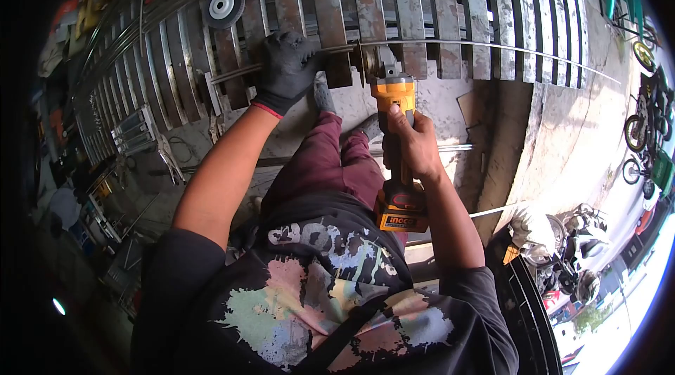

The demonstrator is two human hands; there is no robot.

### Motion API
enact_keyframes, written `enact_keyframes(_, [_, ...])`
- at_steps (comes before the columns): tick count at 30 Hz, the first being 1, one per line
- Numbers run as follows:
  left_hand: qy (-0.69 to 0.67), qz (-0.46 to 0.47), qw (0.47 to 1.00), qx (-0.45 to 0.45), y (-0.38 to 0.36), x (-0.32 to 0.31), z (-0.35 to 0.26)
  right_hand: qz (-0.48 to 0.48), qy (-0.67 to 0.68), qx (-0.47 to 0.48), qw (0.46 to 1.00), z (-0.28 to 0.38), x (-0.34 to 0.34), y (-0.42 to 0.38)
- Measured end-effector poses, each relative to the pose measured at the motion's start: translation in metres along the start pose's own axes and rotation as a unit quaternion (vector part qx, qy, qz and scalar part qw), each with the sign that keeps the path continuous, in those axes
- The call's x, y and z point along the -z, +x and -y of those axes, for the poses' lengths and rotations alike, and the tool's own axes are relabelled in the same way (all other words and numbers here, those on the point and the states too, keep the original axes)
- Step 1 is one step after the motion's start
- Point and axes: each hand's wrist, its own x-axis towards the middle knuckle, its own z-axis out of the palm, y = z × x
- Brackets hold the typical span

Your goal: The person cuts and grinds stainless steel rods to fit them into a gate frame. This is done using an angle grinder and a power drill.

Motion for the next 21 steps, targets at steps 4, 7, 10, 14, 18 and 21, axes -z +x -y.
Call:
enact_keyframes(4, [-0.010, 0.011, 1.000, 0.010, -0.0013, -0.0019, -0.0002, -0.010, -0.001, 0.006, 1.000, -0.0061, 0.0039, -0.0076])
enact_keyframes(7, [0.013, -0.022, 1.000, -0.012, -0.0031, -0.0015, -0.0028, -0.008, -0.012, 0.008, 1.000, -0.0022, 0.0019, -0.0080])
enact_keyframes(10, [0.016, -0.010, 1.000, -0.009, -0.0037, -0.0020, -0.0025, -0.005, -0.012, 0.007, 1.000, -0.0005, -0.0003, -0.0079])
enact_keyframes(14, [0.033, 0.001, 0.999, -0.014, -0.0065, -0.0033, -0.0013, -0.004, -0.010, 0.004, 1.000, -0.0010, -0.0011, -0.0055])
enact_keyframes(18, [0.033, 0.018, 0.999, -0.004, -0.0076, -0.0036, -0.0012, -0.005, -0.031, 0.005, 1.000, 0.0001, -0.0013, -0.0025])
enact_keyframes(21, [0.046, 0.036, 0.998, -0.005, -0.0067, -0.0014, -0.0017, -0.004, -0.048, 0.008, 0.999, -0.0042, -0.0013, 0.0011])
